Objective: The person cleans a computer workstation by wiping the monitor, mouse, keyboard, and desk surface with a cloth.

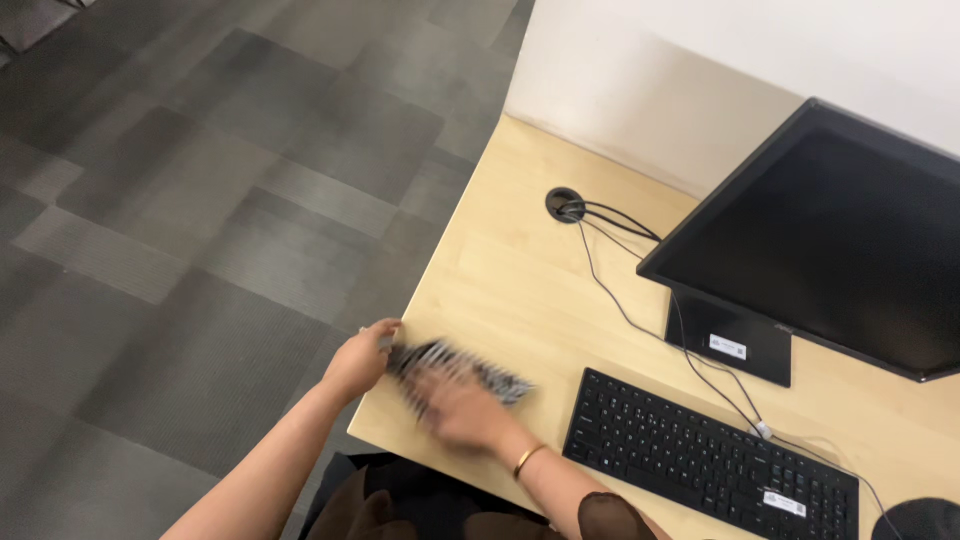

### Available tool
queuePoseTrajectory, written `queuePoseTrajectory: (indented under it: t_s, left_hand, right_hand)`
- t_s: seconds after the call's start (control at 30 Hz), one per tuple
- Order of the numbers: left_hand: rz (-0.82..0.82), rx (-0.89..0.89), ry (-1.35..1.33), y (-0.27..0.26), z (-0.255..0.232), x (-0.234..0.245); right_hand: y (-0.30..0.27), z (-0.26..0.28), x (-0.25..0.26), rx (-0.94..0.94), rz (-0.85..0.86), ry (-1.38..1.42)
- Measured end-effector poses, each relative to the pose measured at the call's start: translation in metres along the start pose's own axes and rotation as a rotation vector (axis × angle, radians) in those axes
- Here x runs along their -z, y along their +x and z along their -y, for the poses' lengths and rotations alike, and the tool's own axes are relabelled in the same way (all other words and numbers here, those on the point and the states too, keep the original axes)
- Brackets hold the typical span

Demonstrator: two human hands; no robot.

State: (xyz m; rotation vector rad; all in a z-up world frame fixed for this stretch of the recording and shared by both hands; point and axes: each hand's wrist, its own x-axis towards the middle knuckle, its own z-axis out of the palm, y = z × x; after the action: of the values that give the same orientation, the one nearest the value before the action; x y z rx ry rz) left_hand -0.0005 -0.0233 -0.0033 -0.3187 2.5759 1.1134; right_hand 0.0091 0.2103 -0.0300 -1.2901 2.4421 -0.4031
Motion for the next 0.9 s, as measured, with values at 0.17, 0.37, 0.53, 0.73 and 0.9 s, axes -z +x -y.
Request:
queuePoseTrajectory:
  t_s: [0.17, 0.37, 0.53, 0.73, 0.9]
  left_hand:
    - [0.048, 0.056, -0.075, -0.003, -0.001, 0.009]
    - [-0.028, 0.09, -0.143, 0.006, 0.009, -0.003]
    - [-0.099, 0.053, -0.083, 0.024, 0.039, -0.023]
    - [-0.035, 0.099, -0.047, 0.016, 0.035, -0.027]
    - [-0.089, 0.018, -0.051, 0.01, 0.026, -0.027]
  right_hand:
    - [-0.01, -0.122, 0.04, -0.641, -0.281, -0.296]
    - [0.013, -0.12, 0.017, -0.458, -0.3, -0.203]
    - [0.055, -0.009, -0.007, -0.059, -0.165, -0.06]
    - [0.051, -0.057, 0.004, -0.275, -0.242, -0.135]
    - [0.002, -0.154, 0.045, -0.65, -0.361, -0.207]
